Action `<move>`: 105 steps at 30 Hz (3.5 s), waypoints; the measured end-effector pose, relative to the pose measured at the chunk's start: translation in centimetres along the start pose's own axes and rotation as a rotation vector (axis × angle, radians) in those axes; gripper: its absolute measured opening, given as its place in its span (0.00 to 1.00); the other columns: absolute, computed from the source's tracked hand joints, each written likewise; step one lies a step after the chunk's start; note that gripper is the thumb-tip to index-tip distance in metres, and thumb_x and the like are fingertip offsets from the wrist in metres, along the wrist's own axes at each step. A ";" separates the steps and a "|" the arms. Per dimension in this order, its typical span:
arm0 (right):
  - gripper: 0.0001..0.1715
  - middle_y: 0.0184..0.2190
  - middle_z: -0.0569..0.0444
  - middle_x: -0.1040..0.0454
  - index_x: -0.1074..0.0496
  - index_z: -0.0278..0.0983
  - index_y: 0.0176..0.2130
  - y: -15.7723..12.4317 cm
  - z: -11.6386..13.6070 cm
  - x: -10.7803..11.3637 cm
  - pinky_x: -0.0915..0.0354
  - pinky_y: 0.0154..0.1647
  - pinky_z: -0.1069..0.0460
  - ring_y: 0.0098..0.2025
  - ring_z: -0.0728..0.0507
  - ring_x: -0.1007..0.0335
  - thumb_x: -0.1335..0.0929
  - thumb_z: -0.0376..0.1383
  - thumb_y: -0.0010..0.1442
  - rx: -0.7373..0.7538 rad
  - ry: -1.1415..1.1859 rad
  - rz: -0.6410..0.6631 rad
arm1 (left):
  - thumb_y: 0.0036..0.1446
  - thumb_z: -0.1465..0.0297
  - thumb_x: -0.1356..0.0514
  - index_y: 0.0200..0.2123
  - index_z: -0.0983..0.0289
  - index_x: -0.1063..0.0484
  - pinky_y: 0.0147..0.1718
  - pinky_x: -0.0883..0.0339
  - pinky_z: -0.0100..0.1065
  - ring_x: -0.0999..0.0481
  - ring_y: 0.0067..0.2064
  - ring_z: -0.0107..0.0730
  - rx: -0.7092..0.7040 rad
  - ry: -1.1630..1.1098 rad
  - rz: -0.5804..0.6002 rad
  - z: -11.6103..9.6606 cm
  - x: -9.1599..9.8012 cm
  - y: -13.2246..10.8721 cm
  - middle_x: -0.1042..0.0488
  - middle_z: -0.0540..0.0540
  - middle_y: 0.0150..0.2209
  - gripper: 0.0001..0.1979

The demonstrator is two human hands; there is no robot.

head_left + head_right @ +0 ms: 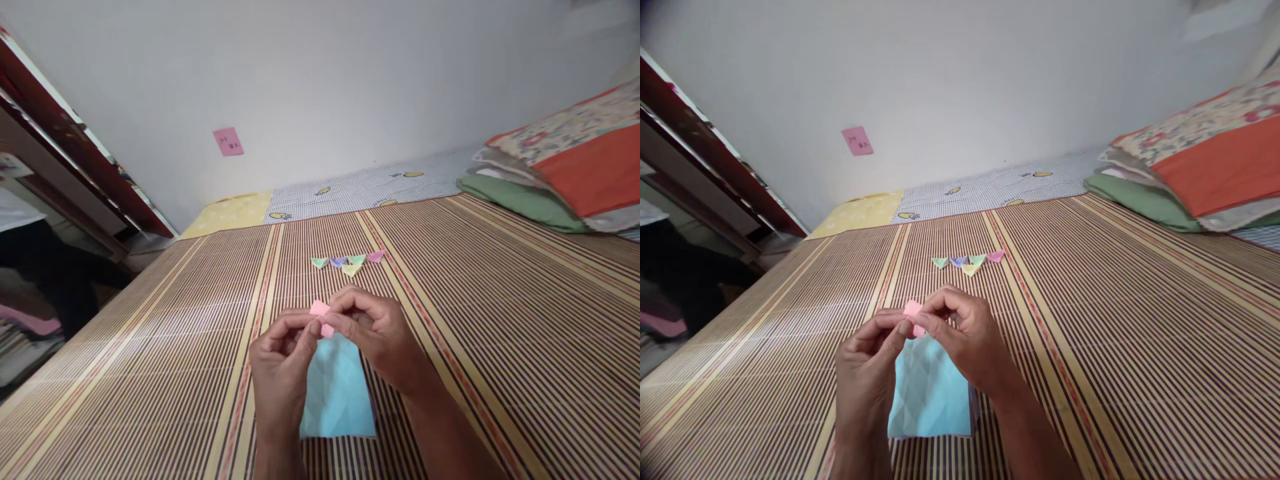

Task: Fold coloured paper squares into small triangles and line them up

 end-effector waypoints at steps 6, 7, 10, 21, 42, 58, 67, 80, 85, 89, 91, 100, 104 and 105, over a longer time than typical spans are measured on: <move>0.06 0.32 0.55 0.27 0.24 0.38 0.33 0.1 0.1 -0.2 0.35 0.38 0.49 0.36 0.45 0.30 0.29 0.34 0.64 0.013 -0.049 -0.011 | 0.59 0.70 0.31 0.32 0.59 0.18 0.38 0.30 0.28 0.25 0.34 0.27 0.061 -0.014 -0.046 0.2 -0.2 0.0 0.21 0.50 0.33 0.02; 0.07 0.31 0.55 0.28 0.25 0.38 0.32 0.1 0.1 -0.3 0.35 0.37 0.49 0.35 0.45 0.31 0.30 0.34 0.64 0.011 -0.053 -0.022 | 0.58 0.70 0.31 0.32 0.60 0.18 0.38 0.30 0.27 0.26 0.33 0.26 0.070 -0.007 -0.056 0.2 -0.3 -0.1 0.21 0.49 0.33 0.02; 0.08 0.29 0.56 0.29 0.28 0.38 0.30 0.1 0.0 -0.7 0.36 0.35 0.49 0.33 0.45 0.32 0.30 0.32 0.63 -0.014 -0.023 -0.068 | 0.56 0.70 0.30 0.32 0.60 0.19 0.37 0.30 0.26 0.24 0.34 0.26 0.091 -0.016 -0.094 0.2 -0.5 -0.3 0.21 0.49 0.32 0.02; 0.07 0.29 0.56 0.27 0.30 0.38 0.30 -0.1 -0.5 -1.1 0.34 0.34 0.49 0.32 0.45 0.31 0.29 0.28 0.58 0.001 -0.066 -0.156 | 0.53 0.69 0.28 0.32 0.62 0.20 0.31 0.29 0.26 0.23 0.33 0.27 0.083 0.087 -0.186 0.1 -0.8 -0.4 0.20 0.50 0.30 0.05; 0.05 0.29 0.54 0.22 0.24 0.36 0.33 0.1 -0.1 -0.9 0.31 0.36 0.51 0.33 0.45 0.26 0.27 0.36 0.60 -0.098 0.063 -0.103 | 0.56 0.66 0.30 0.30 0.65 0.22 0.38 0.30 0.28 0.25 0.32 0.26 0.254 -0.146 -0.079 0.5 -0.6 0.1 0.23 0.51 0.28 0.09; 0.16 0.25 0.57 0.29 0.26 0.36 0.29 -0.1 0.3 0.5 0.43 0.29 0.52 0.29 0.48 0.36 0.32 0.41 0.67 -0.084 -0.171 0.172 | 0.61 0.67 0.33 0.29 0.62 0.23 0.35 0.35 0.28 0.28 0.32 0.27 0.219 -0.013 0.099 -0.1 -0.4 -0.1 0.25 0.49 0.27 0.09; 0.13 0.25 0.59 0.34 0.30 0.37 0.29 -0.3 0.4 1.2 0.43 0.29 0.52 0.29 0.49 0.40 0.31 0.38 0.65 -0.092 -0.067 0.073 | 0.58 0.67 0.31 0.29 0.63 0.25 0.32 0.37 0.27 0.31 0.30 0.25 0.276 -0.120 0.178 -0.3 -0.9 -0.3 0.27 0.48 0.27 0.08; 0.13 0.23 0.61 0.39 0.34 0.37 0.27 -7.5 7.9 0.7 0.47 0.25 0.53 0.26 0.50 0.45 0.31 0.34 0.63 -0.113 -0.096 0.056 | 0.58 0.67 0.31 0.26 0.65 0.27 0.30 0.38 0.27 0.34 0.27 0.25 0.278 -0.211 0.233 -6.9 -3.2 -6.1 0.29 0.48 0.25 0.12; 0.11 0.26 0.60 0.37 0.32 0.37 0.30 -11.5 11.4 -0.2 0.44 0.29 0.53 0.29 0.49 0.42 0.31 0.35 0.64 -0.073 -0.101 0.108 | 0.60 0.68 0.33 0.28 0.64 0.27 0.39 0.35 0.30 0.29 0.34 0.29 0.174 -0.204 0.165 -9.5 -3.5 -10.9 0.27 0.49 0.28 0.10; 0.15 0.25 0.60 0.39 0.34 0.37 0.28 -14.6 13.7 -0.7 0.45 0.30 0.53 0.29 0.49 0.43 0.33 0.37 0.68 -0.025 -0.196 0.093 | 0.61 0.67 0.34 0.30 0.64 0.26 0.39 0.35 0.31 0.29 0.35 0.29 0.196 -0.199 0.200 -11.2 -3.4 -13.9 0.26 0.51 0.30 0.09; 0.15 0.25 0.60 0.39 0.35 0.37 0.28 -15.9 14.5 -0.7 0.45 0.29 0.53 0.29 0.49 0.44 0.33 0.37 0.67 -0.046 -0.240 0.158 | 0.59 0.66 0.32 0.31 0.64 0.26 0.35 0.36 0.30 0.30 0.32 0.28 0.237 -0.178 0.280 -12.2 -2.9 -14.8 0.27 0.50 0.29 0.09; 0.11 0.26 0.60 0.32 0.32 0.38 0.29 -19.2 16.5 -1.5 0.40 0.31 0.53 0.30 0.49 0.37 0.32 0.32 0.64 0.014 -0.316 0.065 | 0.62 0.66 0.35 0.26 0.64 0.28 0.36 0.38 0.30 0.34 0.32 0.30 0.077 -0.081 0.222 -14.2 -2.5 -18.2 0.31 0.49 0.26 0.13; 0.11 0.29 0.57 0.26 0.28 0.37 0.31 -19.9 17.3 -1.7 0.36 0.35 0.53 0.33 0.48 0.31 0.32 0.36 0.67 0.014 -0.285 0.064 | 0.59 0.66 0.32 0.28 0.64 0.25 0.38 0.36 0.31 0.31 0.34 0.31 0.126 -0.136 0.185 -14.1 -2.8 -19.0 0.27 0.51 0.28 0.10; 0.11 0.30 0.56 0.25 0.27 0.37 0.32 -20.0 17.5 -1.7 0.35 0.36 0.52 0.34 0.47 0.30 0.32 0.37 0.68 0.010 -0.277 0.061 | 0.57 0.66 0.31 0.29 0.64 0.24 0.38 0.35 0.31 0.29 0.34 0.31 0.156 -0.138 0.212 -14.2 -2.7 -19.2 0.25 0.51 0.29 0.09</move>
Point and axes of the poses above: each hand's wrist, its own y-axis towards the middle knuckle, its own x-axis out of the back of the hand, z = x × y, the point moved 1 cm from there along y, towards the middle knuckle
